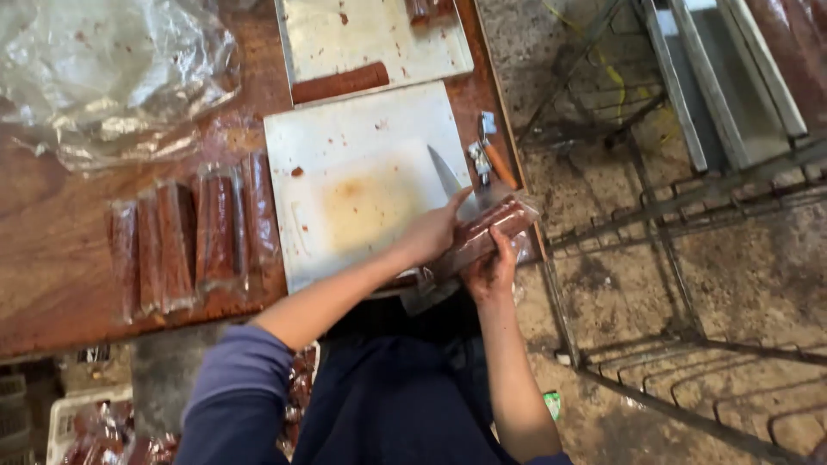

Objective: Slicing long bread rolls into smaller pieces and organizing them into trays and bags.

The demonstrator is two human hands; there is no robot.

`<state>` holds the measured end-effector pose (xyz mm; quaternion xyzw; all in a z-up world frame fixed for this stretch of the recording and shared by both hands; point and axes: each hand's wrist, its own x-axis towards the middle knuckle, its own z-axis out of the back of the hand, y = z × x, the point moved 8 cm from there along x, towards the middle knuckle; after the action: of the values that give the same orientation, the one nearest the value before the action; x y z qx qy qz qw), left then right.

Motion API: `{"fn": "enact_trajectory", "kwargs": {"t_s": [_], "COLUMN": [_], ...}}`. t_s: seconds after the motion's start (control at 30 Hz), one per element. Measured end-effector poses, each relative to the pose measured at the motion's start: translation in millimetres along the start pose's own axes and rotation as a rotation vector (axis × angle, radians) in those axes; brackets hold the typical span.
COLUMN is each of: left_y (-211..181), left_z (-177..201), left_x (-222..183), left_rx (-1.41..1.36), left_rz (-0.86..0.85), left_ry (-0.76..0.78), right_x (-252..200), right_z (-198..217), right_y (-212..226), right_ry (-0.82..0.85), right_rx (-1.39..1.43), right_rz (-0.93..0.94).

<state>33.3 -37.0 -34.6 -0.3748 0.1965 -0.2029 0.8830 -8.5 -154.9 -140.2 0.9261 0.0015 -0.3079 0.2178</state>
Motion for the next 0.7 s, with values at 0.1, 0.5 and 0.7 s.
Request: {"fn": "enact_trajectory", "kwargs": {"t_s": [0.1, 0.5, 0.7], "left_y": [-13.9, -149.3, -73.7], "left_z": [-5.5, 128.3, 269.8], "left_x": [-27.1, -95.7, -77.5], "left_rx": [0.089, 0.258, 0.398], "left_rz": [0.025, -0.239, -0.196], "left_ry": [-0.002, -0.282, -0.765], "right_x": [-20.1, -10.6, -32.1], "right_z": [30.2, 82.6, 70.1], "right_y": [-13.4, -36.8, -60.4], "right_ry": [-0.005, 0.030, 0.217], "right_rx": [0.014, -0.029, -0.095], "right_rz": [-0.032, -0.059, -0.173]}}
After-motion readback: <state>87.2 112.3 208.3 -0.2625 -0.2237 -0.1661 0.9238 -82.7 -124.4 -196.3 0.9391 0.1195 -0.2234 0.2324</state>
